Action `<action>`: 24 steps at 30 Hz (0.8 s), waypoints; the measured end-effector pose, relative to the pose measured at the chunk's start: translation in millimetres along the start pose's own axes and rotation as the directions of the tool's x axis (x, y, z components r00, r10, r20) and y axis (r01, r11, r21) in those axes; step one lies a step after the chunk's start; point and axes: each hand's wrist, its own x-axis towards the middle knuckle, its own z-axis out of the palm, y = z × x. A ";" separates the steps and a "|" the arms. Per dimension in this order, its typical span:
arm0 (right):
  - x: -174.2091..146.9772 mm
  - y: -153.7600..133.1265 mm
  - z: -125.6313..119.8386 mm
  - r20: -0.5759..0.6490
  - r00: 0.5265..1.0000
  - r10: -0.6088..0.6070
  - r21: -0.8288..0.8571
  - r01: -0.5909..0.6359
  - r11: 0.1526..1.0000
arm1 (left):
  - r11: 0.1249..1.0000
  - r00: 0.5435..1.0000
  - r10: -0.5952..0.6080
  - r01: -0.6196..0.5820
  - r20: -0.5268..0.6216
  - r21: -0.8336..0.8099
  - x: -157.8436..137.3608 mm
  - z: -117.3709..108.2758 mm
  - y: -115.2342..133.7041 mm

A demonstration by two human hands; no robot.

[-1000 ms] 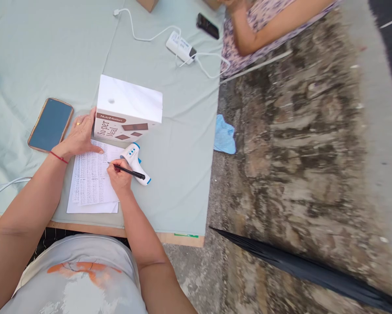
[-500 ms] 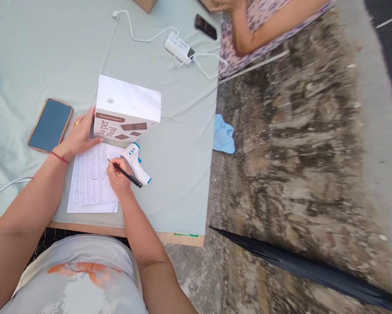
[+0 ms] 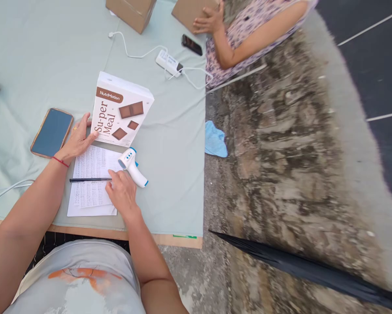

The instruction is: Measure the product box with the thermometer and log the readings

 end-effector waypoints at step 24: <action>119.2 -4.8 -22.7 -0.095 0.905 0.415 0.923 -0.076 0.377 | 0.992 1.000 0.021 -0.020 -0.004 0.127 -1.2 -3.3 11.9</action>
